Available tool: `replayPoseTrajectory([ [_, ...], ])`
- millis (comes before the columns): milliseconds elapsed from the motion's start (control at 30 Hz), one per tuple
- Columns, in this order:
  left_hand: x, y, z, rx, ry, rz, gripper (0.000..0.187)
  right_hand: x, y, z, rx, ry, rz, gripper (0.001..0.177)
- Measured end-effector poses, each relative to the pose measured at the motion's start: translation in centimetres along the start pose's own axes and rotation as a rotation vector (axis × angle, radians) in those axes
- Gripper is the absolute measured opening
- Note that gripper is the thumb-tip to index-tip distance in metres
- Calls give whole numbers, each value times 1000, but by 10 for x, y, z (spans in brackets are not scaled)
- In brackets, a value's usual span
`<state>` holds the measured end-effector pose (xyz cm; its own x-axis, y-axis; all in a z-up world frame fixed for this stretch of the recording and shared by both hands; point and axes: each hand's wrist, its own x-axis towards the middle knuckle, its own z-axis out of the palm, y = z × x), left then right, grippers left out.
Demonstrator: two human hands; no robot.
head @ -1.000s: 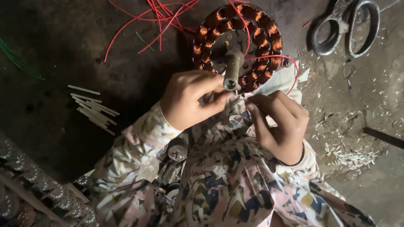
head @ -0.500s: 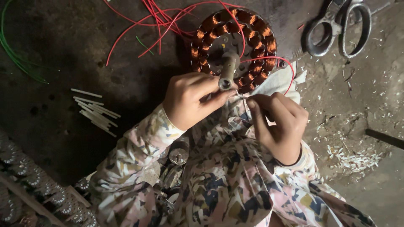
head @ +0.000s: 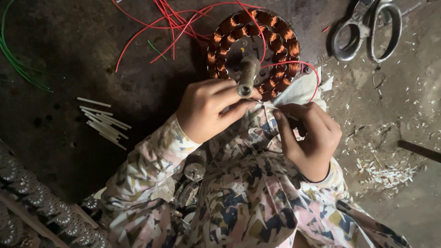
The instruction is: The person inserts white plastic tubes into slots of a copper-wound stator, then twists and secures red and green wires around the central shaft. Shears are used to trim excess wire. The work is performed on a cluttered metal workbench with multiple stators and loose wires visible.
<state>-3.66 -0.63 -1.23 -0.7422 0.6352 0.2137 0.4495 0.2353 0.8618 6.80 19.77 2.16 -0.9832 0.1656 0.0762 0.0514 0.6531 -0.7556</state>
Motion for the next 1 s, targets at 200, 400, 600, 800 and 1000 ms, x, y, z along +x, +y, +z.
replayPoseTrajectory([
  [200, 1, 3, -1, -3, 14, 2, 19, 2, 5, 0, -3, -17, -62, 15],
  [400, 0, 3, 1, -14, 12, -3, 15, 5, 9, 4, 0, -66, -12, 7],
  [600, 0, 4, 1, -13, 21, 11, 14, 11, 9, 2, 153, -108, 120, 11],
  [800, 2, 1, -2, -47, 2, 18, 20, 2, 20, -1, 251, -98, 88, 10],
  [1000, 4, 3, -5, -13, -12, 9, 23, -1, 28, 9, 121, -97, 182, 12],
])
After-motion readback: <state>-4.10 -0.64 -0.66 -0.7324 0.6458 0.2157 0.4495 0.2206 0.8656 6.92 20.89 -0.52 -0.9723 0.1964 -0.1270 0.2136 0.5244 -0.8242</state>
